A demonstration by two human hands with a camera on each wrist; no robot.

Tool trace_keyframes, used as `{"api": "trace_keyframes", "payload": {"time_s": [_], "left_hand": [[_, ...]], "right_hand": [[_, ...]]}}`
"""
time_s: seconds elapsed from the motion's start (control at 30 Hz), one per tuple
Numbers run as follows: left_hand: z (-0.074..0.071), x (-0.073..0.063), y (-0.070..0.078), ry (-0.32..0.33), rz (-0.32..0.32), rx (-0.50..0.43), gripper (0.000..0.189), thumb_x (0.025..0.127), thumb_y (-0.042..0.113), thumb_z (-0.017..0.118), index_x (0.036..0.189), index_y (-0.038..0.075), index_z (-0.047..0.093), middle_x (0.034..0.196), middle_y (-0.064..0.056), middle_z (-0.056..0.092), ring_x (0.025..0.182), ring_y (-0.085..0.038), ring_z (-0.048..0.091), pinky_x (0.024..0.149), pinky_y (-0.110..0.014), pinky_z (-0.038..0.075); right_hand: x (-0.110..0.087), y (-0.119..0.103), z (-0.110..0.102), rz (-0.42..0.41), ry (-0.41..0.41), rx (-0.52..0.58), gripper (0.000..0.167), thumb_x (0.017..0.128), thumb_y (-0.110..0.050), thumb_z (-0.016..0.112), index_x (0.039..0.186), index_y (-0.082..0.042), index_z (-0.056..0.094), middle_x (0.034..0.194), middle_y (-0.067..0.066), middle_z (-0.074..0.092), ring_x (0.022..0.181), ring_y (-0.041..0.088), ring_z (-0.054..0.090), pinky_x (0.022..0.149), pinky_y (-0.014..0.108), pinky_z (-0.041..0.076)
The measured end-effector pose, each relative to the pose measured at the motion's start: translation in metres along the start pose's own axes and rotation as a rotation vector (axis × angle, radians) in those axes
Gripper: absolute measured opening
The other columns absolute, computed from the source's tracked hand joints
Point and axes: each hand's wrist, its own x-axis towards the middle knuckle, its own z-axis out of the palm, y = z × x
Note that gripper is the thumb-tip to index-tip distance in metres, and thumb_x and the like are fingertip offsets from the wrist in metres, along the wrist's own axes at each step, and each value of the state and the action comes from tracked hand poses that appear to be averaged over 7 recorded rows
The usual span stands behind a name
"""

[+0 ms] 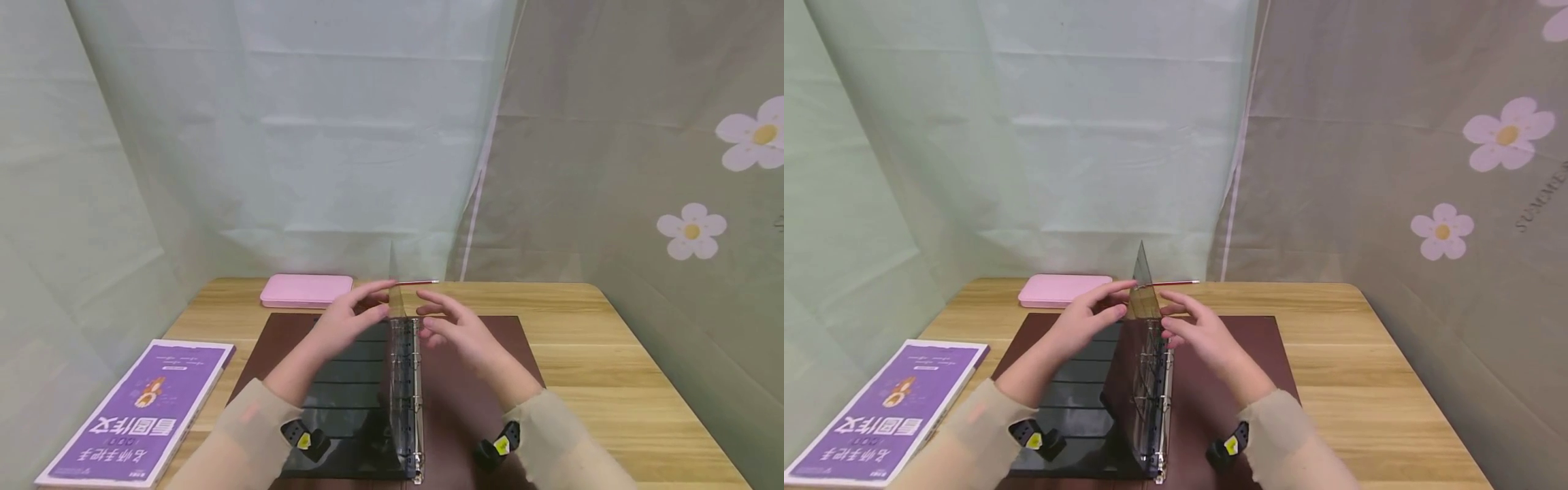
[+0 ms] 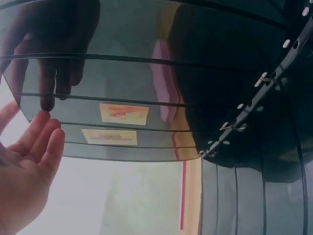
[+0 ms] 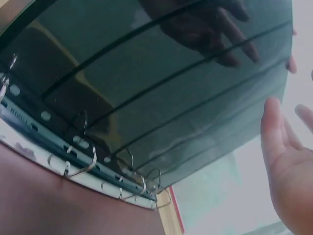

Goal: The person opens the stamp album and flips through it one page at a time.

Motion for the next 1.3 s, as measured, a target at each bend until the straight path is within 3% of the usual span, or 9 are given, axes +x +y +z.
{"api": "trace_keyframes", "payload": {"time_s": [0.4, 0.63, 0.73, 0.83, 0.97, 1.1, 1.3], "left_hand": [[-0.021, -0.02, -0.019, 0.069, -0.048, 0.022, 0.044, 0.093, 0.021, 0.059, 0.135, 0.011, 0.05, 0.13, -0.015, 0.052, 0.118, -0.029, 0.05, 0.093, -0.047, 0.043], [-0.039, -0.035, -0.033, 0.076, -0.032, 0.041, 0.043, 0.093, 0.016, 0.058, 0.135, 0.008, 0.05, 0.131, -0.016, 0.052, 0.117, -0.032, 0.05, 0.092, -0.048, 0.043], [-0.047, -0.042, -0.041, 0.079, -0.065, 0.03, 0.043, 0.093, 0.017, 0.058, 0.135, 0.009, 0.051, 0.131, -0.014, 0.053, 0.118, -0.031, 0.049, 0.095, -0.043, 0.042], [-0.054, -0.049, -0.051, 0.086, -0.093, 0.011, 0.044, 0.093, 0.017, 0.059, 0.134, 0.006, 0.051, 0.131, -0.015, 0.053, 0.12, -0.029, 0.047, 0.096, -0.031, 0.04], [-0.063, -0.059, -0.064, 0.084, -0.082, 0.004, 0.044, 0.093, 0.012, 0.057, 0.134, -0.001, 0.049, 0.135, -0.02, 0.049, 0.123, -0.025, 0.045, 0.093, -0.016, 0.037], [-0.068, -0.067, -0.069, 0.096, -0.093, 0.063, 0.042, 0.093, 0.012, 0.057, 0.133, 0.0, 0.051, 0.134, -0.019, 0.05, 0.12, -0.019, 0.048, 0.09, -0.015, 0.038], [-0.075, -0.076, -0.072, 0.102, -0.195, 0.127, 0.043, 0.093, 0.014, 0.058, 0.134, 0.004, 0.052, 0.134, -0.016, 0.051, 0.12, -0.032, 0.049, 0.091, -0.023, 0.041]], "right_hand": [[-0.013, 0.013, -0.024, 0.002, 0.044, 0.042, 0.054, 0.093, -0.007, 0.053, 0.142, 0.003, 0.033, 0.122, 0.023, 0.048, 0.085, 0.022, 0.06, 0.073, 0.029, 0.052], [-0.022, 0.019, -0.037, -0.006, 0.063, 0.056, 0.053, 0.094, -0.009, 0.053, 0.142, 0.004, 0.033, 0.118, 0.018, 0.05, 0.086, 0.022, 0.06, 0.074, 0.03, 0.052], [-0.025, 0.022, -0.044, -0.015, 0.078, 0.063, 0.052, 0.094, -0.006, 0.053, 0.14, 0.007, 0.033, 0.115, 0.015, 0.051, 0.083, 0.017, 0.061, 0.074, 0.03, 0.053], [-0.028, 0.023, -0.052, -0.014, 0.096, 0.054, 0.051, 0.094, -0.005, 0.052, 0.139, 0.009, 0.033, 0.113, 0.012, 0.053, 0.081, 0.015, 0.061, 0.073, 0.029, 0.053], [-0.033, 0.022, -0.064, -0.016, 0.115, 0.013, 0.051, 0.094, -0.005, 0.052, 0.138, 0.012, 0.032, 0.111, 0.011, 0.054, 0.081, 0.015, 0.061, 0.072, 0.028, 0.053], [-0.036, 0.021, -0.073, -0.018, 0.137, -0.031, 0.051, 0.094, -0.006, 0.052, 0.138, 0.012, 0.032, 0.111, 0.012, 0.054, 0.082, 0.016, 0.062, 0.072, 0.028, 0.053], [-0.041, 0.024, -0.079, -0.008, 0.151, -0.067, 0.049, 0.094, -0.006, 0.052, 0.137, 0.01, 0.035, 0.111, 0.013, 0.054, 0.082, 0.016, 0.061, 0.072, 0.028, 0.053]]}}
